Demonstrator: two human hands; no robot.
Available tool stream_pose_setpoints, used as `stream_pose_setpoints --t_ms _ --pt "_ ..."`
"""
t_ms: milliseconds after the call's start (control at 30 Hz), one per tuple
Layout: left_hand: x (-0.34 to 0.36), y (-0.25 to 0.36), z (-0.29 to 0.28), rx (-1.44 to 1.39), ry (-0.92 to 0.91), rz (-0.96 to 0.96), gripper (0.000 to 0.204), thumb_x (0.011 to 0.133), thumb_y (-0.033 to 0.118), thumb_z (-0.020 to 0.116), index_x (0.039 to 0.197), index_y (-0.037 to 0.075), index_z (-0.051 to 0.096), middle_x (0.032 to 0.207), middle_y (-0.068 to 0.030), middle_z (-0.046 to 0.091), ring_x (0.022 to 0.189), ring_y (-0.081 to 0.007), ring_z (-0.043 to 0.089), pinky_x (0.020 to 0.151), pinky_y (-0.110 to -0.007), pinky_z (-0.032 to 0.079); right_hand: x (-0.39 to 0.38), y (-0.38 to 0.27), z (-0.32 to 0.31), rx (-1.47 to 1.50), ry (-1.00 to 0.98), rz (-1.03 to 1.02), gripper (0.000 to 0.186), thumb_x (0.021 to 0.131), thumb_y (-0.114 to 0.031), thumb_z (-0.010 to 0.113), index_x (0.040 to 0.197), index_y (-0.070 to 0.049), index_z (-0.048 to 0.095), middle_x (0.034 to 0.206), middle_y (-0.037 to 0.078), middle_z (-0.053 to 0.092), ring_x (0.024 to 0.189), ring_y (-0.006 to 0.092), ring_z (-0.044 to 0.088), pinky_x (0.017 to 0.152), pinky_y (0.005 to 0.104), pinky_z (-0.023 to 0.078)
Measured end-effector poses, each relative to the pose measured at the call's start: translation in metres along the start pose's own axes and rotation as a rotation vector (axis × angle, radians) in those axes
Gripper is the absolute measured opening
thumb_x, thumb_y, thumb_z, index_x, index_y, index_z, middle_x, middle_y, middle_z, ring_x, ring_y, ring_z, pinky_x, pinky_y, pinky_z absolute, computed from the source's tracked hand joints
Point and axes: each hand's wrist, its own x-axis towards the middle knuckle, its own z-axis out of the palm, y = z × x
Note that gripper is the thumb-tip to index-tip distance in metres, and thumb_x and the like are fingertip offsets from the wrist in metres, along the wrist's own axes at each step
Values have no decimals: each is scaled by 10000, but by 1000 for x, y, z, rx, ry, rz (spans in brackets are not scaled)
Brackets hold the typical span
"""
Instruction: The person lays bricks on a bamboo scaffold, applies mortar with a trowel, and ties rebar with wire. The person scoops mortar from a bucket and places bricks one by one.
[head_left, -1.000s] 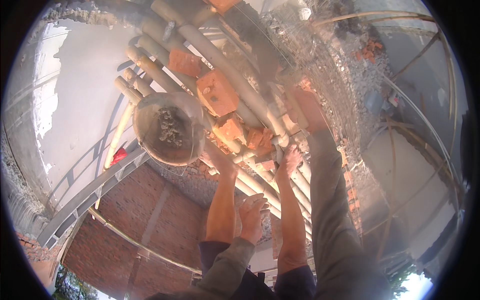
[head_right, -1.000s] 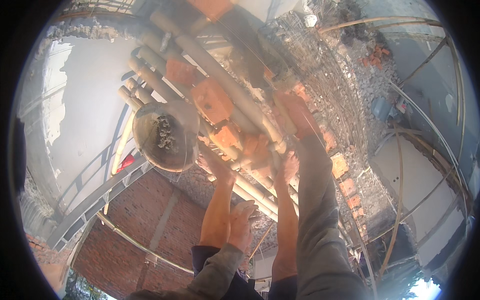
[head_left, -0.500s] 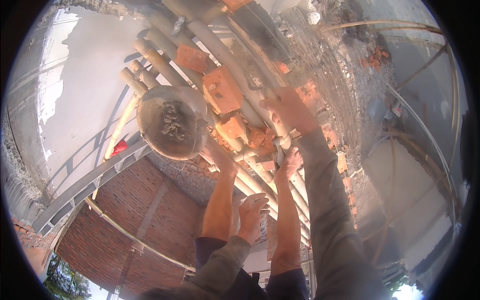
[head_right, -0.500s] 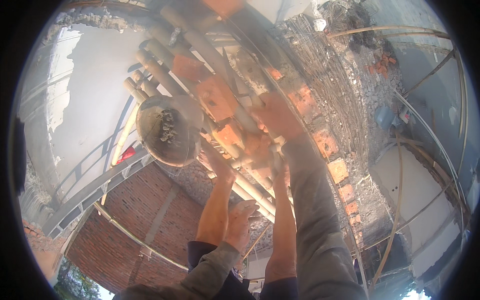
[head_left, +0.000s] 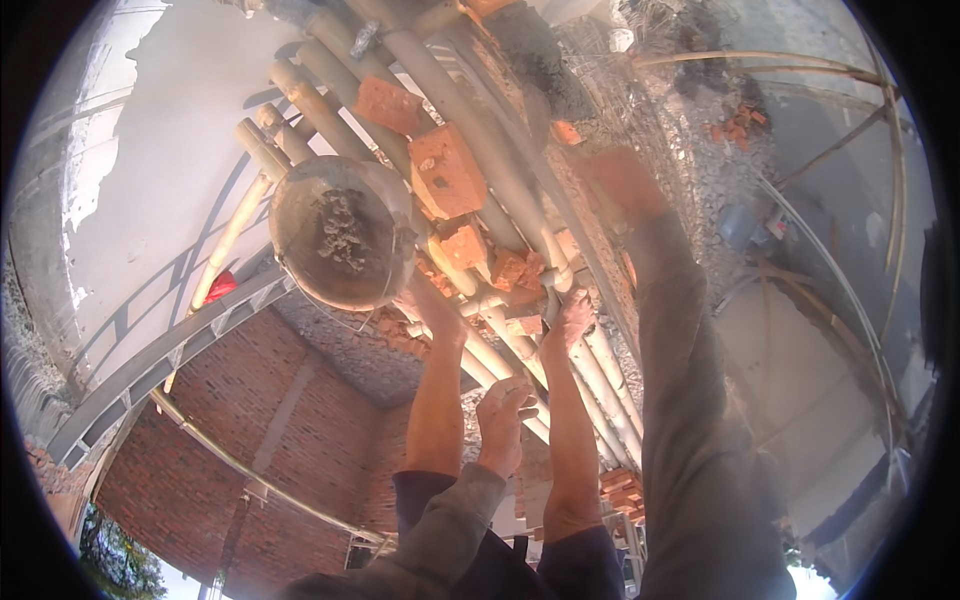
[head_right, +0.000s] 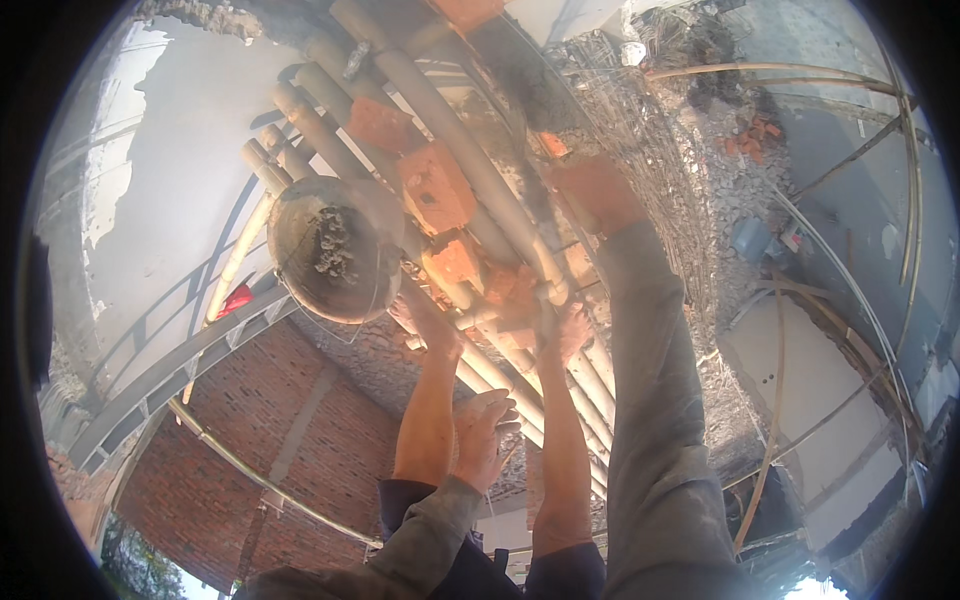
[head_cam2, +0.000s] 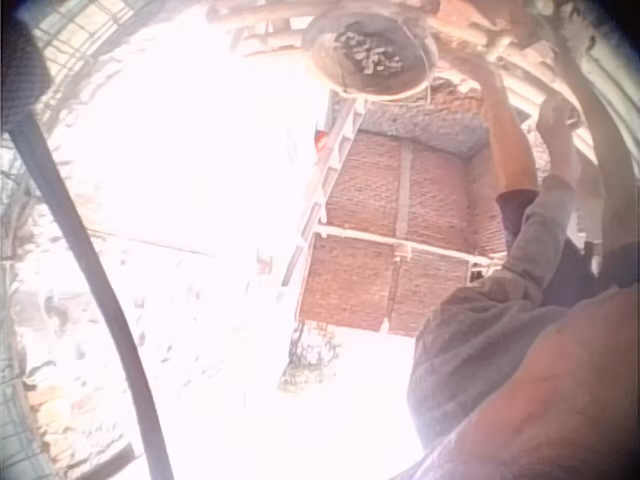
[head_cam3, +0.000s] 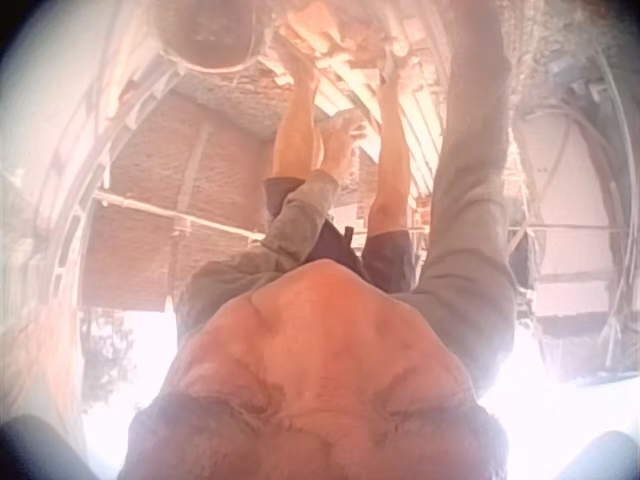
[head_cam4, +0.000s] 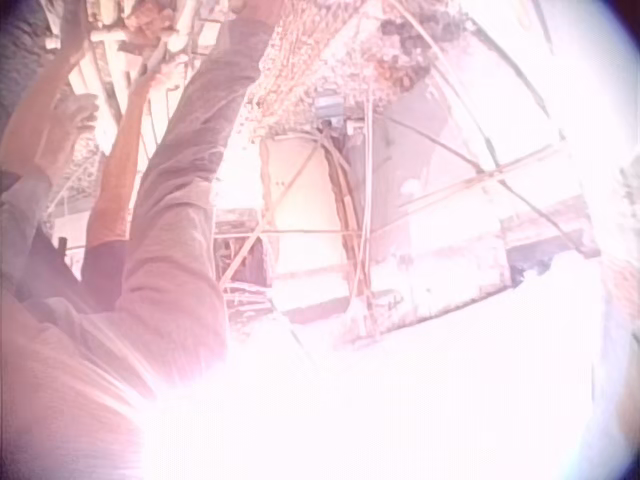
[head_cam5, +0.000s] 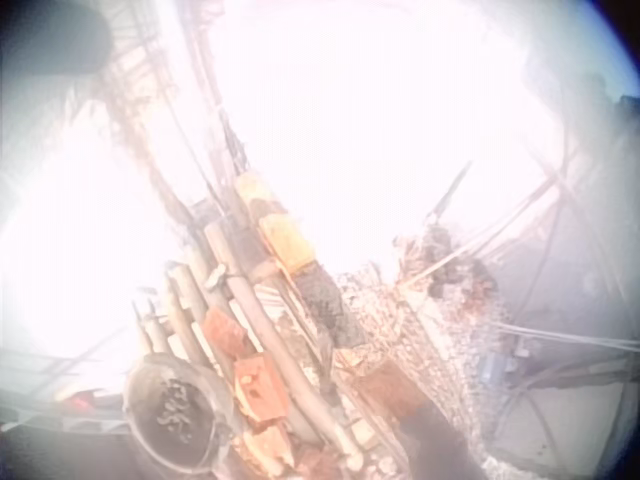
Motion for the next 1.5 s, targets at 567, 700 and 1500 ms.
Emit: stream_pose_setpoints --t_ms 567,700,1500 --pt "4 -7 5 25 1 -41 322 998 156 719 1255 -35 687 1090 -87 708 964 -191 686 838 -346 587 -201 1 79 728 104 23 330 1129 -257 602 926 -13 690 670 4 599 553 74 564 518 258 441" --pt "7 -6 3 14 -16 -14 341 996 176 730 1256 -40 686 1083 -92 712 969 -195 689 832 -348 590 -146 -44 72 637 280 -81 337 1130 -265 585 897 -31 655 694 6 605 579 84 575 510 270 433" --pt "5 4 -10 -116 -64 -34 269 1019 184 693 1220 6 696 1089 -71 710 985 -173 681 844 -349 585 -145 7 83 1149 321 345 382 1143 -359 555 1136 16 625 793 37 616 559 114 568 471 250 487"
